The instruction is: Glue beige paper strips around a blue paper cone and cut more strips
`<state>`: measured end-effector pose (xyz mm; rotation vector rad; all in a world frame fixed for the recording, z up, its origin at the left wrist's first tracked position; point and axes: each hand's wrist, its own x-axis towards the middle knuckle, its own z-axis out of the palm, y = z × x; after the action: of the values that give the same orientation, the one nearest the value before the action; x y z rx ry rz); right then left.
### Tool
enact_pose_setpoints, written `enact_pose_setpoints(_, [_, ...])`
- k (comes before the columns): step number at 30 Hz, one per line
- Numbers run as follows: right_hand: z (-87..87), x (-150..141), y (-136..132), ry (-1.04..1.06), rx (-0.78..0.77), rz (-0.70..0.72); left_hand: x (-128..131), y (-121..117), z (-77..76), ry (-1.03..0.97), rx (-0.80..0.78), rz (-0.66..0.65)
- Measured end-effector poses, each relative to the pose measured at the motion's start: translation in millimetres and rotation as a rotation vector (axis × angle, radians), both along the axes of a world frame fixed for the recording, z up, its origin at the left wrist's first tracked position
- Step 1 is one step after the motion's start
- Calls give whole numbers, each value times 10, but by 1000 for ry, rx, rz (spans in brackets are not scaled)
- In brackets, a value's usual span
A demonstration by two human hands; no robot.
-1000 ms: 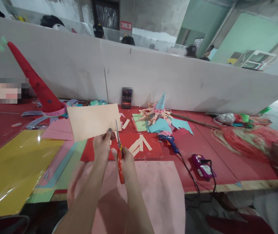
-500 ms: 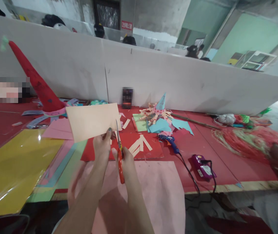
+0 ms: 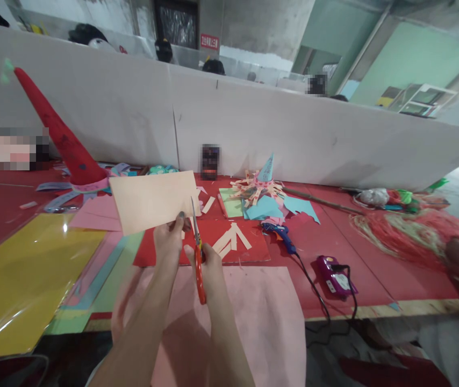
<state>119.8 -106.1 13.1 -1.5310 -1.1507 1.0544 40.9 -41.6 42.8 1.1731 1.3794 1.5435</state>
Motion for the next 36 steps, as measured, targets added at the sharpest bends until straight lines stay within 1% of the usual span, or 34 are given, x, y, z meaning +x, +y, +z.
enact_pose_setpoints(4, [13, 23, -3, 9, 1, 18, -3, 8, -9, -9, -18, 7])
enact_pose_setpoints(10, [42, 33, -5, -1, -13, -17, -12, 1, -30, -18, -36, 9])
enact_pose_setpoints(14, [50, 50, -2, -73, -9, -44, -20, 5, -32, -39, -41, 11])
enact_pose_setpoints(19, [61, 59, 14, -141, 15, -51, -4, 6, 2, -144, 4, 5])
enact_pose_setpoints(25, [40, 4, -11, -10, 28, -11, 1, -6, 29, -184, 21, 10])
enact_pose_setpoints(30, [31, 27, -22, -8, 87, 16, 1, -3, -6, -105, 24, -46])
enact_pose_setpoints(33, [12, 52, 4, -14, 108, -13, 15, -24, 4, -57, 47, -117])
enact_pose_setpoints(36, [-25, 60, 43, -10, 114, -54, 43, -67, 47, -34, 56, -165])
